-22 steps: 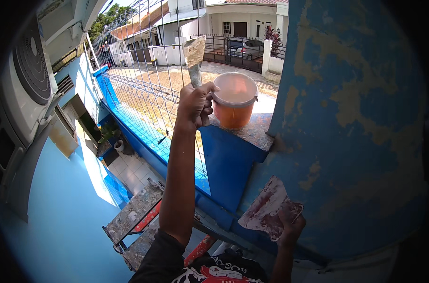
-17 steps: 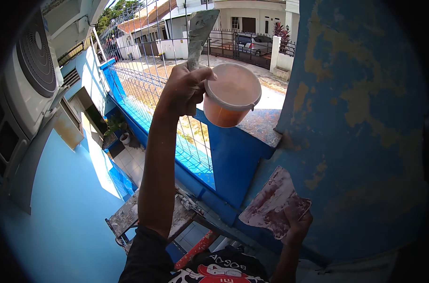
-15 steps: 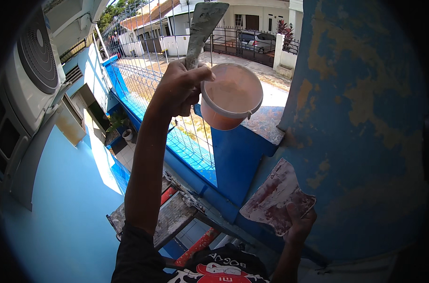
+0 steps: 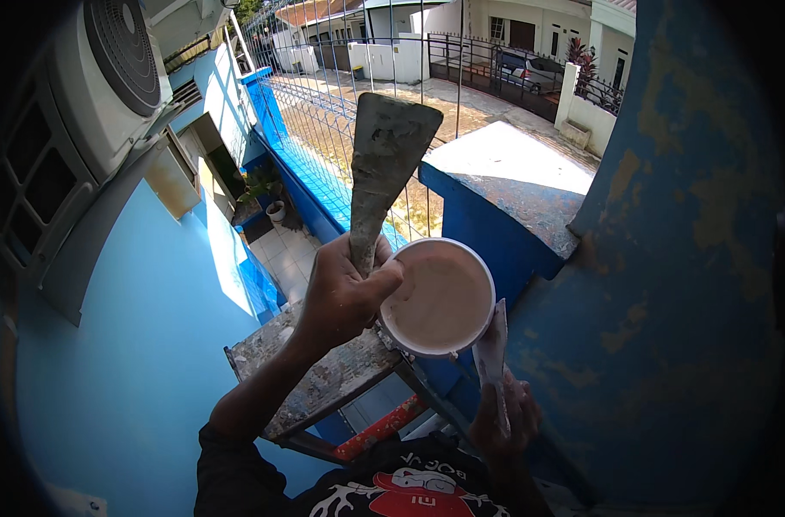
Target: The person applies wall putty to an exterior wall and ceiling area with a putty knife, using a scraper to smooth the surface.
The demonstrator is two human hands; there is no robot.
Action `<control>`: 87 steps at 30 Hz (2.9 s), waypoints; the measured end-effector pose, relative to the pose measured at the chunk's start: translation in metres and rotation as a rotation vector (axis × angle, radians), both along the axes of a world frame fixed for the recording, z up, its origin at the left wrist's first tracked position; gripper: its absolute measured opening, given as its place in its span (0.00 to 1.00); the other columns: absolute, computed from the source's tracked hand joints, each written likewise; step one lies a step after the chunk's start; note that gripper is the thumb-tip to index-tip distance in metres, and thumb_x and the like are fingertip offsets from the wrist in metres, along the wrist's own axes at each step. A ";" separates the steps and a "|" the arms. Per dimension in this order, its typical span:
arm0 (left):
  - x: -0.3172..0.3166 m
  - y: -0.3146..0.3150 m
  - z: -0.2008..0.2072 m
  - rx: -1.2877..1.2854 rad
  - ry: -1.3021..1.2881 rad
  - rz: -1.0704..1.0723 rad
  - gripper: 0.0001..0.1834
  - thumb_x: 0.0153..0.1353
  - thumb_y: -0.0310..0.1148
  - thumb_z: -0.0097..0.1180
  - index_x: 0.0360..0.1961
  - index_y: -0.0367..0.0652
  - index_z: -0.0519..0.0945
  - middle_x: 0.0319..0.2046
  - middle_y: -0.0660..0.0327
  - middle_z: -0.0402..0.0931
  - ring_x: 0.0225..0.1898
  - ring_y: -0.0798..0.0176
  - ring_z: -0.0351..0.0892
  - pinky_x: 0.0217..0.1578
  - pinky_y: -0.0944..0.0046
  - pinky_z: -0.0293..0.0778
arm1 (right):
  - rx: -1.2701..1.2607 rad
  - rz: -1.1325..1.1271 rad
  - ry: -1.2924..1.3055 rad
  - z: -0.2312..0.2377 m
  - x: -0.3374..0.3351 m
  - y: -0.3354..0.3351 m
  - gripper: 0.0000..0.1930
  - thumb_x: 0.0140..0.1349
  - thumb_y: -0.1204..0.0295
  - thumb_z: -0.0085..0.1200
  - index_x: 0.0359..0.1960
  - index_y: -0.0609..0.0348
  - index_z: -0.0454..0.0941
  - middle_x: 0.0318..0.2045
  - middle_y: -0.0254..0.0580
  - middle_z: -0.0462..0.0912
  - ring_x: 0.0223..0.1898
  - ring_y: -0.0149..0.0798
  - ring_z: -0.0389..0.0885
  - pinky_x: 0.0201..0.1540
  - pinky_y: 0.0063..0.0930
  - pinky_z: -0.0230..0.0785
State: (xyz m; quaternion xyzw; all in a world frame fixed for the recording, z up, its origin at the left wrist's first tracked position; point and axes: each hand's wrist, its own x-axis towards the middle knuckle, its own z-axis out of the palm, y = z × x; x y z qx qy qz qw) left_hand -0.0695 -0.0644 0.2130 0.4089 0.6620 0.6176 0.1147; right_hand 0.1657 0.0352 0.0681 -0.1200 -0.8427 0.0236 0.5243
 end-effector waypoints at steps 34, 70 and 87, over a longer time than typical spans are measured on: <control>-0.070 -0.047 -0.009 0.187 -0.140 0.125 0.11 0.61 0.34 0.62 0.34 0.41 0.73 0.14 0.65 0.71 0.05 0.74 0.62 0.05 0.73 0.57 | -1.539 0.797 -0.192 0.019 -0.087 -0.029 0.16 0.62 0.75 0.63 0.49 0.68 0.75 0.38 0.47 0.86 0.39 0.34 0.87 0.44 0.32 0.82; 0.055 -0.008 -0.053 -0.241 -0.163 -0.292 0.22 0.55 0.45 0.61 0.40 0.39 0.71 0.29 0.57 0.73 0.28 0.66 0.78 0.24 0.72 0.76 | -0.697 0.347 0.284 -0.009 0.002 -0.040 0.66 0.42 0.58 0.82 0.76 0.62 0.43 0.66 0.67 0.62 0.64 0.63 0.70 0.62 0.54 0.72; 0.038 -0.006 -0.113 -0.311 -1.218 -0.627 0.34 0.75 0.56 0.44 0.62 0.33 0.67 0.53 0.44 0.75 0.21 0.72 0.74 0.15 0.76 0.72 | -0.636 0.256 0.391 -0.035 0.020 -0.028 0.63 0.42 0.52 0.80 0.75 0.56 0.48 0.68 0.57 0.65 0.66 0.57 0.72 0.72 0.63 0.53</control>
